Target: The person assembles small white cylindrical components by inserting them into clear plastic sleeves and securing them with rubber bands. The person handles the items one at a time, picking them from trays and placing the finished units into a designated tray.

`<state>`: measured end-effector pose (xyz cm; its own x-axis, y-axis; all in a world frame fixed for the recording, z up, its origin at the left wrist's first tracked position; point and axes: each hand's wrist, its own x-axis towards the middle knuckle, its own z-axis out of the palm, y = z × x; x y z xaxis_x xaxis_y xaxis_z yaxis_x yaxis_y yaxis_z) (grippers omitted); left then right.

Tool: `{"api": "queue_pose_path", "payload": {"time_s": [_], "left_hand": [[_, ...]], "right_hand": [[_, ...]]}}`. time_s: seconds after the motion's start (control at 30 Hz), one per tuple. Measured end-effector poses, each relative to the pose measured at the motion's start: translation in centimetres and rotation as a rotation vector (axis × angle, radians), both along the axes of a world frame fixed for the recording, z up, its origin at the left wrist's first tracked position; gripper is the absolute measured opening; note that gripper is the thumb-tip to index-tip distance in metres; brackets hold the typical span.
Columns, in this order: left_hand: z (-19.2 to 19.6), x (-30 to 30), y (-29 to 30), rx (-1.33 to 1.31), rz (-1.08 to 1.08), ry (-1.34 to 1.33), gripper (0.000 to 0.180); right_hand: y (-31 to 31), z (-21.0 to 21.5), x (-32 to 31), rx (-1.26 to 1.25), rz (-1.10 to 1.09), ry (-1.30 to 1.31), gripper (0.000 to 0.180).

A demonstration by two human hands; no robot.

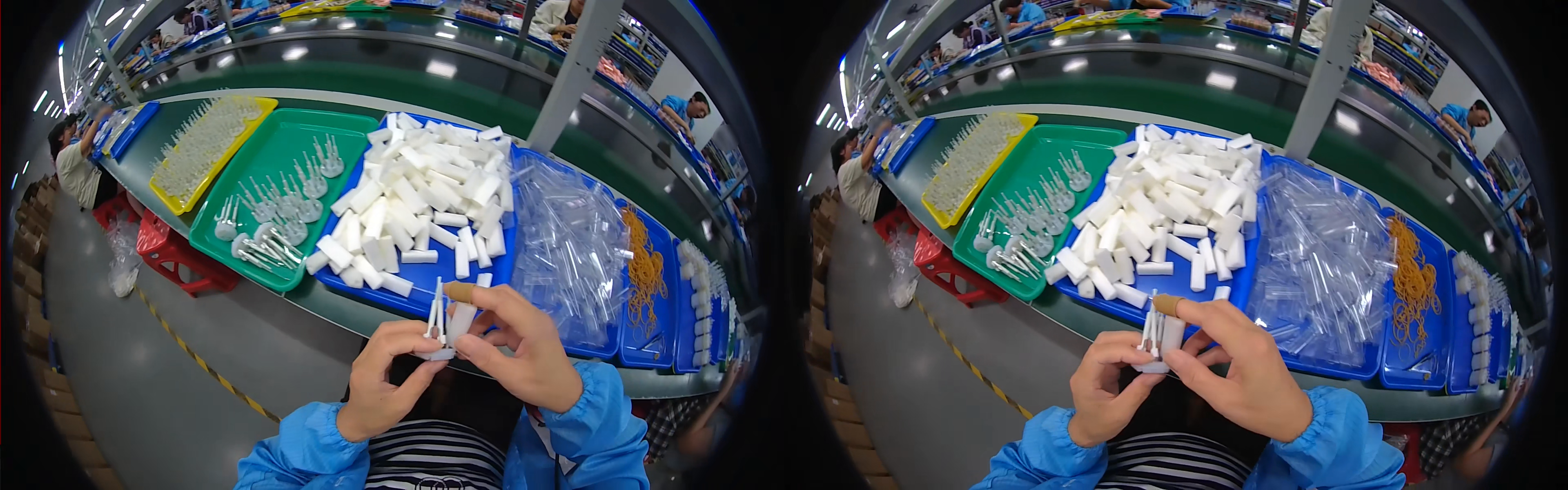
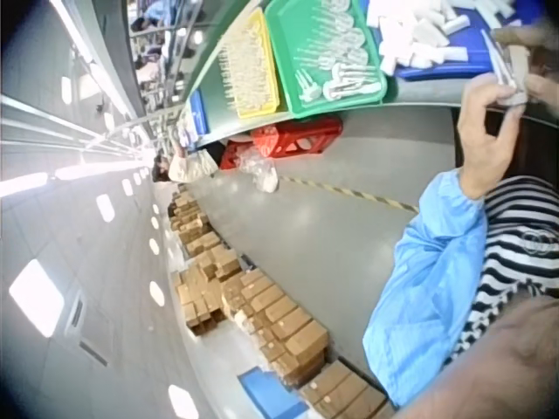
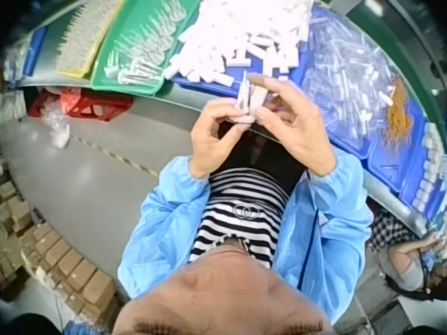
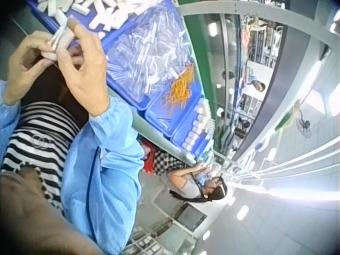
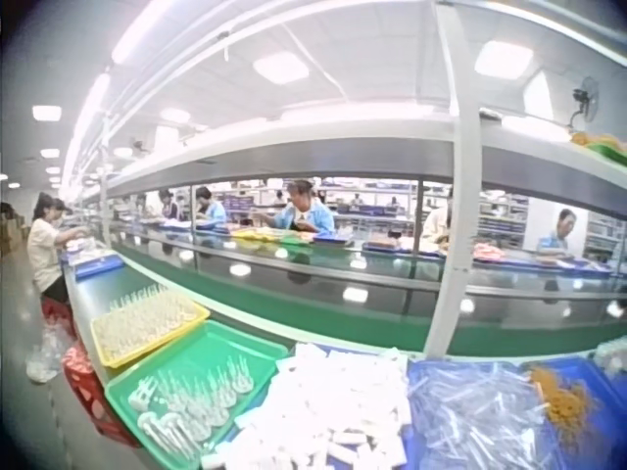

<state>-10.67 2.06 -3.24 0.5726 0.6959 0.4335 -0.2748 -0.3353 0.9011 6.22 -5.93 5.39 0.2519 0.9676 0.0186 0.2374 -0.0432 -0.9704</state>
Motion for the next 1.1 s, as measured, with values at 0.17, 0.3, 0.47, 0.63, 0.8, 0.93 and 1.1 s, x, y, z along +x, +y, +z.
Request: {"api": "queue_pose_path", "payload": {"time_s": [0.17, 0.3, 0.47, 0.63, 0.8, 0.93, 1.1], "left_hand": [[0.2, -0.3, -0.6, 0.015, -0.062, 0.086, 0.032], [0.7, -1.4, -0.8, 0.008, -0.140, 0.124, 0.030], [1.4, -2.2, -1.1, -0.083, -0.277, 0.101, 0.027], [1.7, -2.0, -1.3, -0.112, -0.293, 0.125, 0.025], [1.7, -2.0, -1.4, -0.092, -0.284, 0.171, 0.024], [1.8, -1.9, -1.2, -0.086, -0.283, 0.179, 0.025], [1.3, -1.6, -1.2, 0.052, -0.132, 0.156, 0.028]], "right_hand": [[-1.7, -2.0, 1.2, -0.040, 0.005, 0.243, 0.036], [-1.7, -2.0, 2.0, -0.007, -0.096, 0.331, 0.030], [-1.1, -1.6, 2.6, 0.023, -0.285, 0.433, 0.030], [-1.4, -2.1, 2.8, 0.024, -0.247, 0.419, 0.026], [-1.5, -2.2, 2.9, 0.016, -0.237, 0.441, 0.022], [-1.5, -2.0, 2.6, -0.023, -0.191, 0.459, 0.022], [-1.8, -2.6, 1.4, 0.172, -0.144, 0.017, 0.026]]}}
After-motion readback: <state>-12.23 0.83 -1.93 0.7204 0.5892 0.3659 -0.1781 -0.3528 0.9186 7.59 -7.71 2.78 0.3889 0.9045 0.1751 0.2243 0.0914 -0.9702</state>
